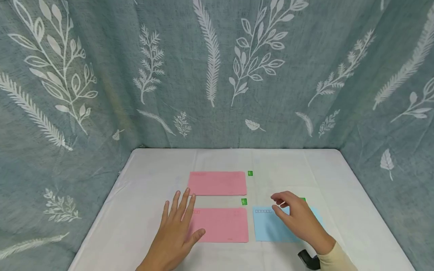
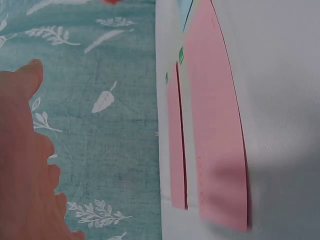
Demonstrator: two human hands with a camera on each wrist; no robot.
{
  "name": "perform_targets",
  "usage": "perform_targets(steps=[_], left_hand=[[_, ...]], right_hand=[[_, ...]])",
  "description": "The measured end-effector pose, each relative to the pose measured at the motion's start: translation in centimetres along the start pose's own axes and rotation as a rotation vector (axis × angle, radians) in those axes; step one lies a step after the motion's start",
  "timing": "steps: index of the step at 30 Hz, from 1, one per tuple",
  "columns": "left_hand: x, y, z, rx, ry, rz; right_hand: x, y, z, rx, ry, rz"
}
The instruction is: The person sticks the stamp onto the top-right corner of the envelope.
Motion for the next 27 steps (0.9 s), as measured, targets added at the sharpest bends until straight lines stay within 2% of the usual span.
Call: perform_targets(steps=[8,12,18,22,27], left_hand=[[-0.2,0.8,1.1,-0.109,-0.003,-0.007],[-0.6,1.3,1.9,-0.131,-0.028,-0.005],[-1.0,2.4,3.0,-0.212,-0.082,0.000],[-1.1,2.7,3.5,-0.194,-0.099,0.029],[-1.4,2.9,4.6,-0.180,-0.129,0.048]], right_hand=[[2.1,0.9,2.9,0.100,-0.119,0.108],[2.7,1.3,4.4,0.124,-0.162,0.116],[3.3,1.9,6.1,0.124,-0.199,0.108],[3.8,2.0,6.9,0.135,-0.199,0.100],[4.3,2.4,8.0,0.137,-0.215,0.147]])
Point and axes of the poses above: each hand's wrist, its own x-axis towards the middle knuckle, its own z-axis out of the palm, y = z × x, the point moved 5 cm from there along x, towards the middle knuckle, and after that the axes turned 15 degrees about y, right-handed, at the moved point
